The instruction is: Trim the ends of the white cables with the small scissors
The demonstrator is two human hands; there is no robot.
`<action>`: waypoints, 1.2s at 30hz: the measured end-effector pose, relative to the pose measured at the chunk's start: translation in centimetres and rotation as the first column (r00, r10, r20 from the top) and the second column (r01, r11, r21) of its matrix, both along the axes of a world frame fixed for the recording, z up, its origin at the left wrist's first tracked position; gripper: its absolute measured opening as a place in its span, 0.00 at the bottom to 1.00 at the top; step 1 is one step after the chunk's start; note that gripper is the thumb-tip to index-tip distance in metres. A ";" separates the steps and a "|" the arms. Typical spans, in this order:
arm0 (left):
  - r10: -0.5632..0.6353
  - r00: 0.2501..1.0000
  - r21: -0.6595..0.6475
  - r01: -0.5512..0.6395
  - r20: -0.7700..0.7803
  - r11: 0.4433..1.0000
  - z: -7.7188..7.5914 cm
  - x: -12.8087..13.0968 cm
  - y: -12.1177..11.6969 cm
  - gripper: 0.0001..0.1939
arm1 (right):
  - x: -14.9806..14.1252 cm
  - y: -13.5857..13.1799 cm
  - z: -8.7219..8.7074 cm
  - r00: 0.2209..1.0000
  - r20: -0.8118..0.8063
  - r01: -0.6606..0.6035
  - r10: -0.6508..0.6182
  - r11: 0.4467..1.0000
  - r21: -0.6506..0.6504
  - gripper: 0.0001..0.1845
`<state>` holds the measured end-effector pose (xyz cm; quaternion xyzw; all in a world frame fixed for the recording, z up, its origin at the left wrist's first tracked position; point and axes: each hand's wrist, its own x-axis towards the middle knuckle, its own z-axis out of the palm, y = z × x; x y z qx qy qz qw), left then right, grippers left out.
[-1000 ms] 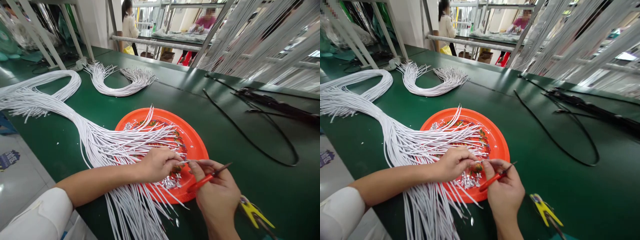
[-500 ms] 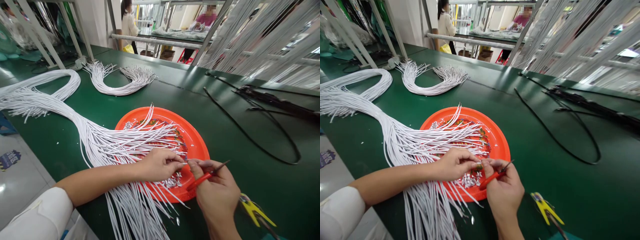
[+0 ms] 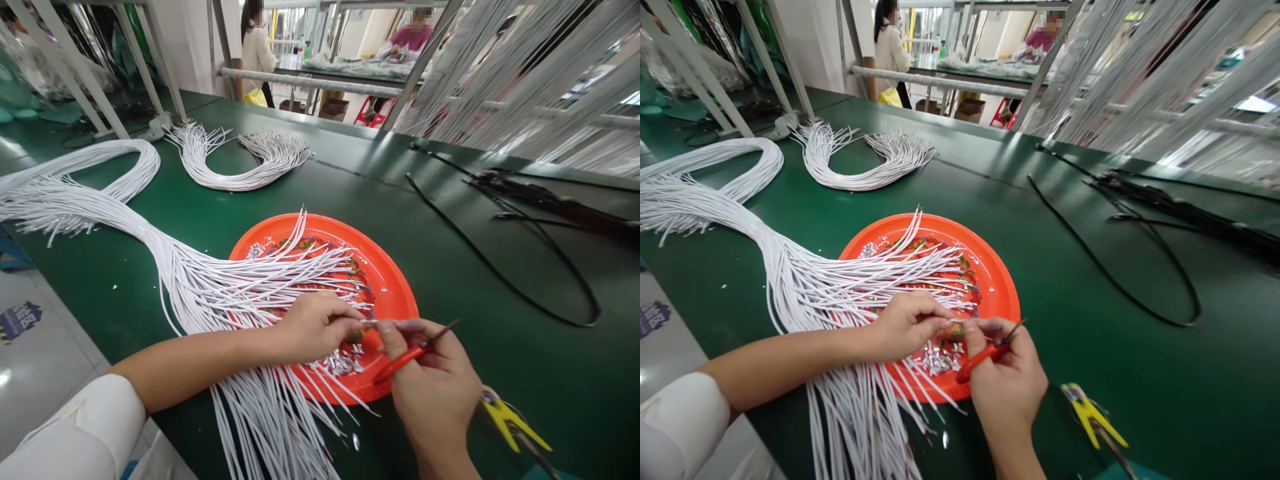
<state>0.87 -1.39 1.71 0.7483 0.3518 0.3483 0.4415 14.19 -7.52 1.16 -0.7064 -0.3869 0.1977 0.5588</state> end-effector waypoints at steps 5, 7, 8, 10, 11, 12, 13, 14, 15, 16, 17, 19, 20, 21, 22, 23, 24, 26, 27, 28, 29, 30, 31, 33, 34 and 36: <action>0.119 0.980 -0.407 -0.046 0.157 0.912 0.6 0.3 0.3 0.04 | 0.1 0.2 0.0 0.954 0.061 -0.282 0.295 0.945 -0.166 0.13; 0.136 0.976 -0.431 -0.050 0.171 0.901 0.7 0.4 0.4 0.04 | -0.3 0.1 0.3 0.914 0.067 -0.374 0.400 0.895 -0.244 0.11; 0.141 0.976 -0.425 -0.058 0.167 0.903 0.8 0.4 0.4 0.04 | -0.5 0.1 0.5 0.906 0.069 -0.386 0.418 0.881 -0.272 0.11; 0.132 0.979 -0.422 -0.055 0.156 0.905 0.8 0.4 0.3 0.05 | -0.9 -0.1 0.8 0.906 0.075 -0.377 0.417 0.874 -0.306 0.10; 0.119 0.980 -0.426 -0.041 0.157 0.904 0.7 0.4 0.3 0.05 | -1.0 -0.1 0.9 0.907 0.070 -0.374 0.414 0.872 -0.314 0.11; 0.102 0.982 -0.427 -0.024 0.161 0.904 0.7 0.3 0.3 0.05 | -1.1 -0.1 0.9 0.909 0.063 -0.372 0.412 0.871 -0.321 0.11; 0.086 0.983 -0.425 -0.009 0.163 0.905 0.6 0.3 0.2 0.05 | -1.1 -0.1 0.9 0.910 0.055 -0.373 0.411 0.869 -0.326 0.12; 0.071 0.984 -0.418 0.003 0.163 0.908 0.6 0.3 0.2 0.05 | -1.0 -0.1 0.8 0.910 0.049 -0.374 0.412 0.866 -0.332 0.12; 0.060 0.985 -0.407 0.010 0.160 0.914 0.5 0.3 0.2 0.05 | -0.9 -0.1 0.7 0.910 0.051 -0.371 0.411 0.864 -0.340 0.12; 0.051 0.987 -0.391 0.013 0.153 0.920 0.4 0.2 0.2 0.05 | -0.9 -0.1 0.6 0.911 0.057 -0.367 0.409 0.864 -0.345 0.12; 0.043 0.988 -0.373 0.014 0.146 0.928 0.4 0.2 0.2 0.05 | -0.8 -0.1 0.5 0.911 0.065 -0.362 0.408 0.864 -0.350 0.12; 0.027 0.991 -0.350 0.022 0.134 0.936 0.2 0.2 0.2 0.05 | -0.7 -0.1 0.5 0.906 0.085 -0.359 0.414 0.860 -0.364 0.12; 0.019 0.991 -0.343 0.027 0.129 0.939 0.2 0.2 0.2 0.05 | -0.7 -0.1 0.5 0.902 0.094 -0.361 0.422 0.854 -0.375 0.12; 0.011 0.992 -0.336 0.032 0.124 0.941 0.1 0.1 0.2 0.05 | -0.7 -0.1 0.6 0.896 0.104 -0.362 0.431 0.847 -0.390 0.12; 0.004 0.993 -0.329 0.036 0.119 0.944 0.1 0.1 0.2 0.05 | -0.6 -0.1 0.6 0.891 0.112 -0.364 0.441 0.839 -0.404 0.13; -0.005 0.993 -0.322 0.042 0.116 0.946 0.0 0.1 0.2 0.05 | -0.6 -0.1 0.7 0.886 0.118 -0.367 0.449 0.832 -0.417 0.13; -0.011 0.993 -0.318 0.048 0.115 0.947 0.0 0.1 0.2 0.05 | -0.6 -0.1 0.8 0.882 0.119 -0.371 0.457 0.826 -0.425 0.13; -0.022 0.992 -0.324 0.061 0.123 0.944 0.0 0.1 0.2 0.05 | -0.4 0.0 0.8 0.875 0.107 -0.388 0.472 0.816 -0.428 0.12; -0.023 0.991 -0.332 0.066 0.131 0.941 0.0 0.1 0.2 0.05 | -0.3 0.0 0.7 0.873 0.098 -0.398 0.478 0.814 -0.423 0.11; -0.023 0.990 -0.340 0.069 0.139 0.938 0.1 0.1 0.2 0.05 | -0.2 0.0 0.6 0.870 0.086 -0.411 0.486 0.810 -0.419 0.11; -0.022 0.989 -0.350 0.073 0.148 0.934 0.1 0.1 0.3 0.05 | -0.1 0.1 0.5 0.864 0.076 -0.426 0.497 0.804 -0.416 0.10; -0.020 0.988 -0.363 0.076 0.156 0.929 0.2 0.1 0.3 0.04 | 0.0 0.1 0.4 0.860 0.070 -0.435 0.505 0.799 -0.414 0.10; -0.019 0.986 -0.381 0.081 0.163 0.921 0.3 0.2 0.3 0.04 | 0.0 0.1 0.4 0.859 0.072 -0.436 0.507 0.798 -0.415 0.10; -0.020 0.984 -0.425 0.094 0.177 0.900 0.4 0.3 0.3 0.04 | -0.1 0.0 0.4 0.866 0.088 -0.419 0.492 0.810 -0.411 0.10; -0.019 0.983 -0.441 0.099 0.182 0.892 0.5 0.3 0.3 0.04 | -0.2 0.0 0.4 0.872 0.098 -0.406 0.480 0.820 -0.404 0.10; -0.020 0.983 -0.444 0.101 0.184 0.891 0.5 0.4 0.3 0.04 | -0.5 -0.1 0.6 0.881 0.107 -0.390 0.461 0.835 -0.387 0.10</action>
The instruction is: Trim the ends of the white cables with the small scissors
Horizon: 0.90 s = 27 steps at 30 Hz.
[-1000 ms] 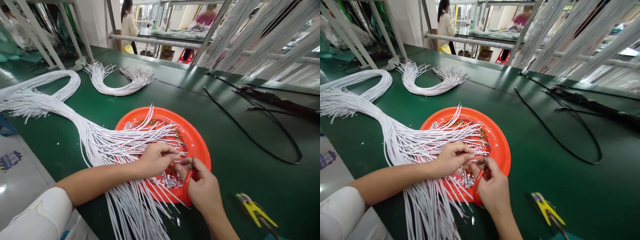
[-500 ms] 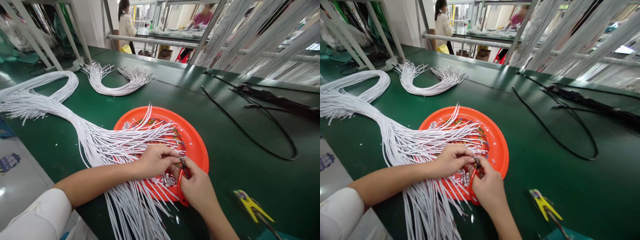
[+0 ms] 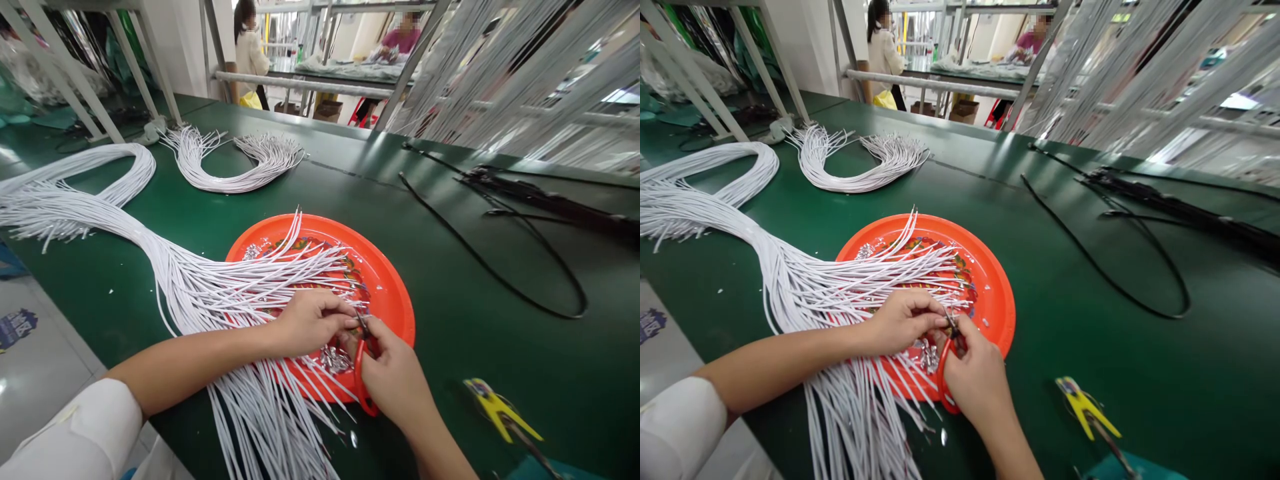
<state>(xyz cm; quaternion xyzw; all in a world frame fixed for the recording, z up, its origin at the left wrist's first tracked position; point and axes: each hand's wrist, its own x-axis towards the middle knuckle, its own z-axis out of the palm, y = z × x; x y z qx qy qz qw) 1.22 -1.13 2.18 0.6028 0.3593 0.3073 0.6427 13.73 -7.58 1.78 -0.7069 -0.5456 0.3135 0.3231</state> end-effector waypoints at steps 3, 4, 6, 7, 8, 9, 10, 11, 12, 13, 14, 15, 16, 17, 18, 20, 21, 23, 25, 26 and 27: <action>0.004 1.000 0.042 -0.003 -0.013 0.999 -0.2 0.0 0.0 0.04 | -0.3 0.0 0.3 1.000 -0.008 0.011 -0.011 1.000 0.005 0.11; 0.004 1.000 0.058 -0.003 -0.022 0.998 -0.3 -0.1 0.0 0.04 | -0.4 0.0 0.3 1.000 -0.006 0.015 -0.015 1.000 0.003 0.11; 0.009 0.999 0.086 -0.005 -0.042 0.996 -0.5 -0.1 0.0 0.04 | -0.4 0.0 0.3 1.000 -0.011 0.015 -0.015 1.000 0.004 0.10; 0.009 0.999 0.095 -0.004 -0.047 0.996 -0.6 -0.2 0.0 0.04 | -0.4 0.0 0.2 1.000 -0.019 0.012 -0.011 1.000 0.007 0.09; 0.007 0.999 0.098 -0.002 -0.048 0.995 -0.7 -0.2 0.0 0.04 | -0.3 0.0 0.2 0.999 -0.032 0.006 -0.005 1.000 0.011 0.09; 0.004 0.999 0.096 0.000 -0.045 0.995 -0.7 -0.2 0.0 0.04 | -0.3 0.0 0.1 0.999 -0.045 0.002 -0.001 1.000 0.013 0.08; 0.000 0.999 0.088 0.003 -0.038 0.996 -0.7 -0.2 0.0 0.04 | -0.3 0.0 0.1 0.998 -0.057 0.001 0.000 1.000 0.011 0.08; -0.002 1.000 0.080 0.005 -0.031 0.997 -0.7 -0.2 0.0 0.04 | -0.2 0.1 0.0 0.998 -0.067 0.001 0.000 1.000 0.008 0.07; -0.003 1.000 0.076 0.005 -0.026 0.997 -0.7 -0.2 0.0 0.04 | -0.2 0.1 0.0 0.997 -0.078 0.000 0.001 1.000 0.007 0.07; 0.000 1.000 0.079 0.001 -0.025 0.997 -0.6 -0.2 -0.1 0.04 | -0.2 0.1 0.1 0.996 -0.092 -0.001 0.002 1.000 0.008 0.07; 0.008 1.000 0.085 -0.006 -0.025 0.996 -0.5 -0.2 -0.1 0.04 | -0.2 0.1 0.1 0.994 -0.110 0.000 0.001 1.000 0.009 0.06; 0.017 1.000 0.092 -0.015 -0.026 0.996 -0.5 -0.2 -0.1 0.04 | -0.2 0.2 0.2 0.992 -0.130 0.002 -0.001 1.000 0.009 0.07; 0.027 0.999 0.100 -0.024 -0.029 0.995 -0.4 -0.2 -0.1 0.04 | -0.2 0.2 0.2 0.989 -0.149 0.003 -0.002 1.000 0.006 0.07; 0.039 0.999 0.106 -0.035 -0.033 0.994 -0.3 -0.2 -0.1 0.04 | -0.2 0.2 0.3 0.986 -0.166 0.006 -0.006 1.000 -0.002 0.08; 0.050 0.998 0.111 -0.046 -0.039 0.993 -0.2 -0.2 -0.1 0.04 | -0.2 0.3 0.4 0.984 -0.177 0.007 -0.009 1.000 -0.012 0.08; 0.070 0.996 0.120 -0.064 -0.052 0.991 -0.2 -0.2 0.0 0.04 | -0.2 0.3 0.5 0.983 -0.181 0.003 -0.008 1.000 -0.027 0.09; 0.075 0.996 0.121 -0.068 -0.057 0.990 -0.2 -0.2 0.0 0.04 | -0.1 0.3 0.5 0.985 -0.175 0.003 -0.008 1.000 -0.030 0.09; 0.074 0.996 0.106 -0.068 -0.055 0.992 -0.2 -0.2 0.0 0.04 | -0.1 0.3 0.5 0.986 -0.167 0.004 -0.008 1.000 -0.028 0.09; 0.064 0.997 0.073 -0.061 -0.035 0.995 -0.2 -0.2 0.0 0.04 | -0.2 0.3 0.5 0.986 -0.166 0.010 -0.013 1.000 -0.018 0.10; 0.057 0.998 0.053 -0.056 -0.021 0.997 -0.3 -0.1 0.0 0.04 | -0.2 0.3 0.5 0.986 -0.168 0.013 -0.015 1.000 -0.015 0.10; 0.049 0.999 0.028 -0.049 -0.005 0.998 -0.3 -0.1 0.0 0.04 | -0.2 0.2 0.5 0.985 -0.169 0.014 -0.016 1.000 -0.015 0.10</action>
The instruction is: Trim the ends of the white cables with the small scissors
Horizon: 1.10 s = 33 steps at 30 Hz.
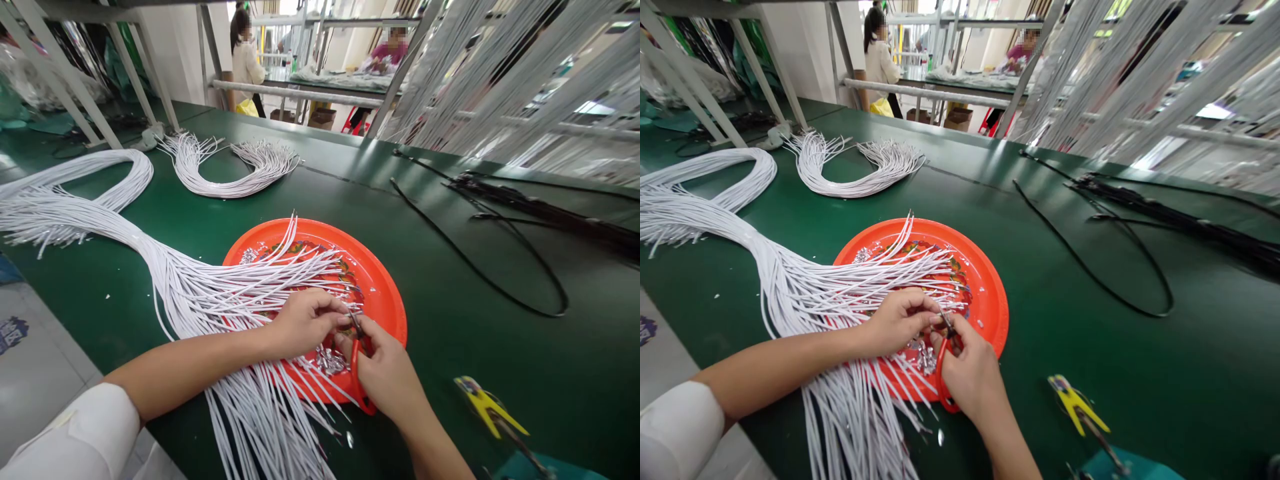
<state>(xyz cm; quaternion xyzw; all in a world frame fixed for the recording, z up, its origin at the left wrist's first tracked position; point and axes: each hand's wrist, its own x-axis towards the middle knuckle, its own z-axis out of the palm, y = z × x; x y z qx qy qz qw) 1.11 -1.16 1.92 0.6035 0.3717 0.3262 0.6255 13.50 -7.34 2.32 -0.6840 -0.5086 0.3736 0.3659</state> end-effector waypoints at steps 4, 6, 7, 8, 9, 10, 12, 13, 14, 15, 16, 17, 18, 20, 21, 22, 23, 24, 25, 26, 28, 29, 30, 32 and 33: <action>-0.016 0.999 -0.081 0.019 0.036 0.997 0.1 0.1 0.0 0.03 | -0.1 -0.1 0.0 1.000 -0.001 -0.013 0.013 1.000 0.002 0.09; -0.011 1.000 -0.073 0.012 0.024 0.997 0.1 0.1 0.0 0.03 | 0.0 -0.1 0.0 1.000 0.016 -0.011 0.010 1.000 0.013 0.09; -0.007 1.000 -0.055 0.008 0.015 0.998 0.1 0.1 0.0 0.03 | 0.0 -0.1 0.0 1.000 0.031 -0.004 0.004 1.000 0.016 0.09; -0.007 1.000 -0.035 0.007 0.004 0.999 0.2 0.1 0.0 0.03 | 0.0 -0.1 -0.1 0.999 0.047 0.003 -0.004 1.000 0.017 0.09; -0.008 1.000 -0.016 0.008 -0.007 1.000 0.2 0.1 0.0 0.03 | 0.1 -0.1 -0.1 0.998 0.061 0.009 -0.010 1.000 0.016 0.09; -0.010 1.000 0.000 0.010 -0.019 1.000 0.1 0.1 0.0 0.03 | 0.1 -0.1 -0.1 0.998 0.069 0.011 -0.012 1.000 0.014 0.09; -0.020 0.999 0.015 0.021 -0.036 1.000 0.1 0.1 0.0 0.03 | 0.1 -0.1 -0.2 0.997 0.073 0.010 -0.011 1.000 0.013 0.09; -0.025 0.999 0.020 0.026 -0.041 0.999 0.0 0.0 0.0 0.03 | 0.1 -0.1 -0.2 0.997 0.077 0.008 -0.009 1.000 0.010 0.10; -0.031 0.999 0.026 0.032 -0.043 0.999 -0.1 0.0 0.0 0.03 | 0.1 -0.1 -0.2 0.996 0.085 0.005 -0.005 1.000 0.007 0.10; -0.031 0.999 0.031 0.033 -0.045 0.999 -0.2 0.0 0.0 0.04 | 0.1 -0.1 -0.2 0.995 0.095 0.000 0.000 1.000 0.005 0.09; -0.033 0.998 0.032 0.034 -0.045 0.999 -0.3 0.0 0.0 0.04 | 0.1 -0.1 -0.2 0.995 0.103 -0.007 0.007 1.000 0.005 0.09; -0.034 0.998 0.029 0.035 -0.043 0.999 -0.4 0.0 0.0 0.04 | 0.1 -0.1 -0.2 0.994 0.107 -0.014 0.014 1.000 0.006 0.09; -0.038 0.999 0.021 0.039 -0.039 0.999 -0.6 0.0 0.0 0.04 | 0.1 -0.1 -0.2 0.994 0.107 -0.020 0.019 1.000 0.008 0.09; -0.050 0.998 0.004 0.050 -0.029 0.999 -0.9 0.1 0.0 0.04 | 0.1 0.0 -0.2 0.995 0.096 -0.026 0.024 1.000 0.015 0.08; -0.057 0.998 -0.001 0.057 -0.024 0.998 -1.0 0.1 0.0 0.05 | 0.1 -0.1 -0.2 0.996 0.091 -0.023 0.022 1.000 0.016 0.08; -0.063 0.998 -0.001 0.063 -0.022 0.998 -1.1 0.1 0.0 0.05 | 0.1 -0.1 -0.2 0.996 0.089 -0.021 0.019 1.000 0.015 0.09; -0.066 0.998 0.000 0.066 -0.021 0.998 -1.1 0.1 0.0 0.05 | 0.1 -0.1 -0.2 0.996 0.087 -0.021 0.020 1.000 0.013 0.09; -0.067 0.998 0.001 0.067 -0.021 0.998 -1.1 0.1 0.0 0.05 | 0.1 -0.1 -0.1 0.996 0.090 -0.020 0.019 1.000 0.009 0.09; -0.066 0.998 0.002 0.066 -0.021 0.998 -1.0 0.0 0.0 0.04 | 0.1 -0.1 -0.1 0.995 0.094 -0.019 0.019 1.000 0.003 0.09; -0.066 0.998 0.001 0.066 -0.019 0.998 -0.9 0.0 0.0 0.04 | 0.1 -0.1 -0.1 0.996 0.092 -0.020 0.020 1.000 -0.002 0.09; -0.062 0.998 -0.004 0.062 -0.012 0.998 -0.6 0.0 0.0 0.04 | 0.1 0.0 -0.1 0.998 0.064 -0.025 0.025 1.000 -0.006 0.09; -0.056 0.998 -0.015 0.056 -0.002 0.998 -0.4 0.0 0.0 0.03 | 0.1 0.0 0.0 0.999 0.038 -0.026 0.026 1.000 -0.004 0.09; -0.044 0.999 -0.034 0.044 0.009 0.998 -0.2 0.0 0.0 0.03 | 0.1 0.0 0.0 1.000 0.011 -0.026 0.026 1.000 -0.002 0.08; -0.006 1.000 -0.078 0.008 0.027 0.997 0.0 0.0 0.0 0.03 | 0.1 0.1 0.0 1.000 -0.015 -0.013 0.013 1.000 -0.001 0.08; 0.019 0.999 -0.094 -0.016 0.031 0.995 0.0 0.0 0.0 0.03 | 0.1 0.1 0.0 1.000 -0.016 -0.007 0.007 1.000 -0.004 0.08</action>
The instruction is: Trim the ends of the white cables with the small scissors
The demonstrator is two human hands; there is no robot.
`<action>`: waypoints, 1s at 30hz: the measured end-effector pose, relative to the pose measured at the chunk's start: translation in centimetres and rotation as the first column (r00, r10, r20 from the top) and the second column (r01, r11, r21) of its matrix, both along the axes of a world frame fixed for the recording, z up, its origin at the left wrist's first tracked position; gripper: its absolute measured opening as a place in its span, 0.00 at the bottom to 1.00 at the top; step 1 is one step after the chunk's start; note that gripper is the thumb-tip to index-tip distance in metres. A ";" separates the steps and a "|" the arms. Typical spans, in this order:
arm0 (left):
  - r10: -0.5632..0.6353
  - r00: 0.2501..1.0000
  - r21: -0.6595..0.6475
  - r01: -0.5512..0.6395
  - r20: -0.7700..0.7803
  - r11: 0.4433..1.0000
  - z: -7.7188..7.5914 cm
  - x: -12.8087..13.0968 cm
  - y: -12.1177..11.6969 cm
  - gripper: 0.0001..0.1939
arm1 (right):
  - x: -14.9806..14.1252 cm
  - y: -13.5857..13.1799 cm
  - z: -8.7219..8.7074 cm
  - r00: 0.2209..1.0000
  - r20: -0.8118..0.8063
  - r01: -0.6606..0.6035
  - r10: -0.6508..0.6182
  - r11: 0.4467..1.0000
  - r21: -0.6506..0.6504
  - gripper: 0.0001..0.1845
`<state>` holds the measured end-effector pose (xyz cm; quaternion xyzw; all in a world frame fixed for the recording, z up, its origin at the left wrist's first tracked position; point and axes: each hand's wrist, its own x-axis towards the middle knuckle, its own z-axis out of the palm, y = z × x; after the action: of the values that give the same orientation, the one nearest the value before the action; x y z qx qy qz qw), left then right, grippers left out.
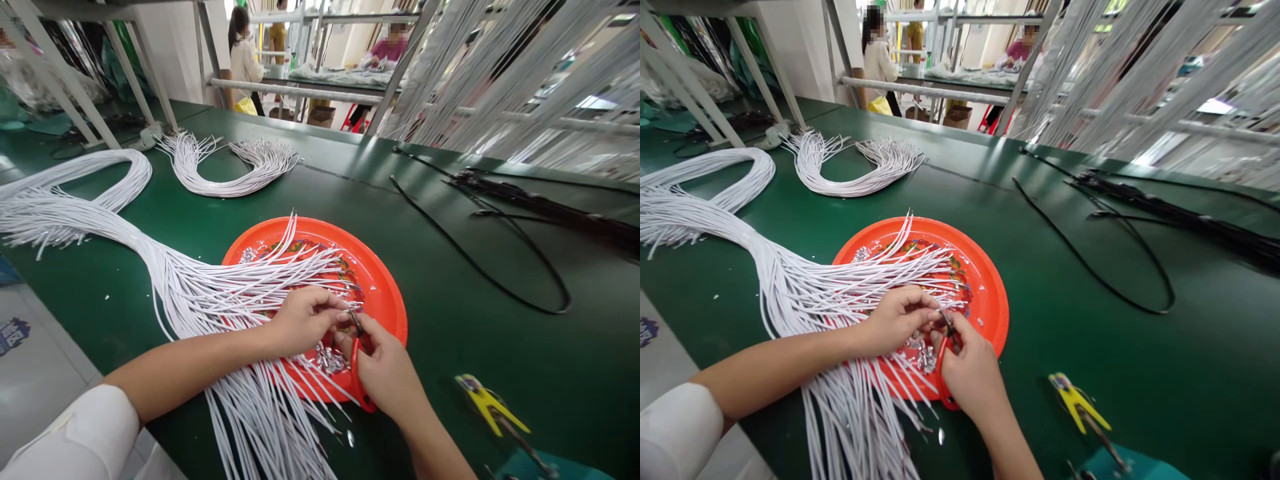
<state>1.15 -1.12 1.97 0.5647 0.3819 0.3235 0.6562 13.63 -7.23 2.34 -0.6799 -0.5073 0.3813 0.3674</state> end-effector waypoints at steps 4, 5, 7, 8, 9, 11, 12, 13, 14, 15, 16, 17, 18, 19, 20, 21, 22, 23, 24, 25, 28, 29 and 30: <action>0.084 0.996 0.051 -0.082 -0.032 0.995 -0.1 0.0 0.1 0.04 | 0.3 0.1 -0.4 0.990 -0.115 0.091 -0.082 0.993 0.073 0.09; 0.088 0.995 0.079 -0.085 -0.046 0.993 -0.1 0.0 0.1 0.04 | 0.4 0.1 -0.6 0.976 -0.175 0.153 -0.132 0.982 0.112 0.10; 0.070 0.995 0.143 -0.059 -0.073 0.988 -0.2 0.0 0.1 0.04 | 0.5 0.1 -0.9 0.930 -0.282 0.295 -0.236 0.936 0.192 0.11; 0.051 0.995 0.176 -0.035 -0.089 0.984 -0.1 -0.1 0.1 0.04 | 0.5 0.1 -1.1 0.908 -0.321 0.349 -0.270 0.911 0.221 0.12; 0.032 0.994 0.210 -0.008 -0.109 0.978 -0.1 -0.1 0.0 0.05 | 0.4 0.1 -1.2 0.891 -0.350 0.385 -0.290 0.890 0.244 0.12; 0.011 0.987 0.282 0.035 -0.160 0.959 -0.1 -0.1 0.0 0.05 | 0.3 0.1 -1.3 0.875 -0.374 0.419 -0.306 0.867 0.270 0.12; 0.015 0.982 0.319 0.047 -0.188 0.947 -0.2 -0.1 0.0 0.05 | 0.2 0.0 -1.3 0.876 -0.371 0.422 -0.309 0.863 0.277 0.12; 0.025 0.977 0.355 0.053 -0.212 0.933 -0.2 -0.2 -0.1 0.04 | 0.1 0.0 -1.3 0.881 -0.357 0.421 -0.312 0.861 0.285 0.12; 0.041 0.972 0.391 0.055 -0.231 0.919 -0.2 -0.2 -0.1 0.04 | 0.1 -0.1 -1.3 0.891 -0.331 0.411 -0.312 0.864 0.292 0.12; 0.053 0.967 0.421 0.058 -0.248 0.905 -0.3 -0.2 -0.1 0.04 | 0.0 -0.1 -1.3 0.902 -0.296 0.400 -0.314 0.866 0.301 0.12; 0.061 0.963 0.443 0.065 -0.264 0.894 -0.3 -0.3 -0.1 0.04 | -0.1 -0.2 -1.3 0.913 -0.253 0.390 -0.320 0.867 0.311 0.12; 0.063 0.959 0.456 0.073 -0.276 0.887 -0.4 -0.3 -0.2 0.04 | -0.1 -0.2 -1.4 0.922 -0.202 0.381 -0.330 0.867 0.322 0.12; 0.061 0.958 0.457 0.078 -0.281 0.886 -0.5 -0.3 -0.2 0.04 | -0.1 -0.3 -1.5 0.927 -0.152 0.374 -0.342 0.865 0.333 0.12; 0.052 0.958 0.444 0.082 -0.281 0.892 -0.6 -0.3 -0.2 0.04 | -0.1 -0.3 -1.7 0.929 -0.113 0.370 -0.353 0.863 0.344 0.11; 0.041 0.961 0.420 0.080 -0.273 0.904 -0.6 -0.3 -0.2 0.04 | 0.0 -0.4 -1.8 0.929 -0.089 0.368 -0.360 0.860 0.355 0.10; 0.031 0.966 0.389 0.074 -0.256 0.918 -0.7 -0.3 -0.2 0.04 | 0.0 -0.4 -2.0 0.929 -0.079 0.365 -0.362 0.856 0.365 0.09; 0.022 0.972 0.354 0.064 -0.233 0.933 -0.8 -0.3 -0.3 0.04 | 0.0 -0.4 -2.1 0.930 -0.081 0.361 -0.357 0.855 0.372 0.09; 0.011 0.979 0.313 0.056 -0.206 0.948 -0.8 -0.2 -0.3 0.05 | 0.0 -0.4 -2.3 0.931 -0.088 0.359 -0.353 0.852 0.382 0.09; 0.001 0.984 0.269 0.047 -0.177 0.962 -0.8 -0.2 -0.3 0.05 | 0.0 -0.4 -2.4 0.932 -0.095 0.357 -0.349 0.849 0.390 0.09; -0.010 0.989 0.220 0.043 -0.148 0.975 -0.7 -0.1 -0.3 0.05 | 0.0 -0.4 -2.4 0.934 -0.096 0.353 -0.344 0.846 0.399 0.10; -0.036 0.996 0.067 0.041 -0.076 0.997 -0.5 0.1 -0.4 0.04 | 0.1 -0.5 -2.5 0.943 -0.097 0.330 -0.319 0.846 0.418 0.10; -0.040 0.997 0.028 0.042 -0.061 0.999 -0.3 0.1 -0.4 0.04 | 0.1 -0.5 -2.5 0.946 -0.100 0.322 -0.309 0.848 0.422 0.10; -0.044 0.998 -0.002 0.044 -0.050 0.999 -0.2 0.2 -0.3 0.04 | 0.1 -0.4 -2.5 0.947 -0.109 0.319 -0.302 0.847 0.426 0.10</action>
<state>1.32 -1.45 1.77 0.5806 0.3858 0.2943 0.6538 13.74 -7.67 -0.15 -0.6453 -0.4563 0.2056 0.5771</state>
